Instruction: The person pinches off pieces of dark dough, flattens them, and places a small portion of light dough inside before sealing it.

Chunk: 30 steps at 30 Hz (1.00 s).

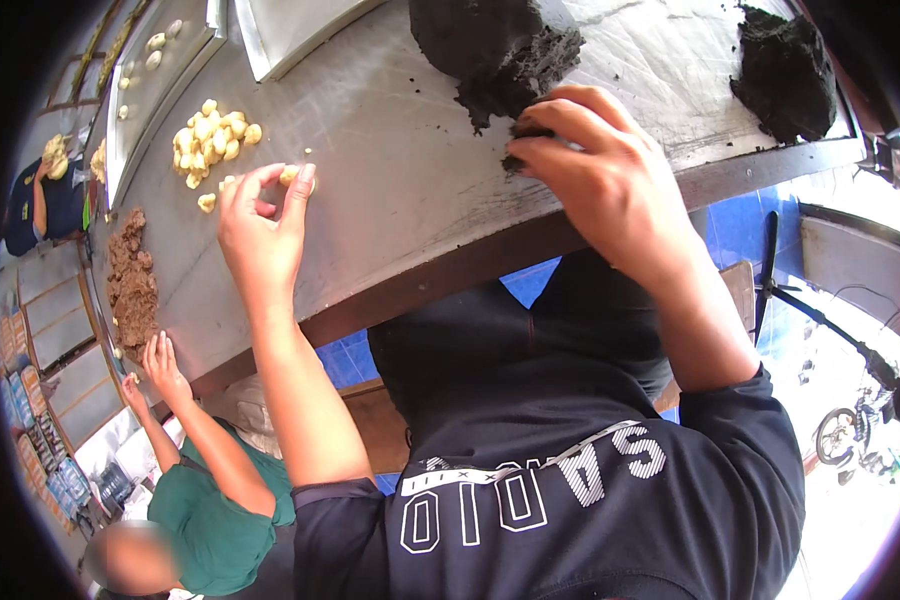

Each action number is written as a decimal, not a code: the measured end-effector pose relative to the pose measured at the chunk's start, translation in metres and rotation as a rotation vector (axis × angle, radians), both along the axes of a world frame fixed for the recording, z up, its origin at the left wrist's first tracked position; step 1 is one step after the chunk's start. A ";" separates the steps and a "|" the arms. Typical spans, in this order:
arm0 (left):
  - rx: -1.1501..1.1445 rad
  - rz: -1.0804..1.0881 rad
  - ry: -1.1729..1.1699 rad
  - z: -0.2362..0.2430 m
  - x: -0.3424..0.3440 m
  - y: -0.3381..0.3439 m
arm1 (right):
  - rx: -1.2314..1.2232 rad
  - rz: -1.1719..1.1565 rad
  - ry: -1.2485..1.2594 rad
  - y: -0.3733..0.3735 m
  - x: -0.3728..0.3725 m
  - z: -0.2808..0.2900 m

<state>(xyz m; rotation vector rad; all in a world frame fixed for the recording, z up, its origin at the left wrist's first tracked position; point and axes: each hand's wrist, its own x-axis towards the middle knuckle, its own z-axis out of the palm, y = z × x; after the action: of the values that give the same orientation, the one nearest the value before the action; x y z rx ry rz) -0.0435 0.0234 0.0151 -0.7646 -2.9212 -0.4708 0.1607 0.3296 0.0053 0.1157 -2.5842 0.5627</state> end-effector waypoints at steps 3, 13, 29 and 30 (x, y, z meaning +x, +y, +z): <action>0.349 -0.076 -0.165 -0.011 -0.002 -0.011 | -0.048 -0.014 -0.034 -0.001 0.007 0.003; 0.417 0.043 -0.129 -0.011 0.042 -0.017 | -0.033 -0.028 0.003 -0.003 -0.001 0.009; 1.210 0.095 -0.883 -0.004 0.079 -0.002 | -0.024 -0.132 -0.130 -0.002 0.007 0.007; 1.212 0.092 -0.884 -0.003 0.081 -0.001 | -0.021 -0.134 -0.130 -0.001 0.005 0.006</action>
<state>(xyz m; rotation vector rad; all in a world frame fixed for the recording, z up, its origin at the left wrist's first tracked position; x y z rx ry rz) 0.0370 0.0224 0.0119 -0.2084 -2.3332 -2.6827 0.1653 0.3289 0.0110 -0.1039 -2.6852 0.5648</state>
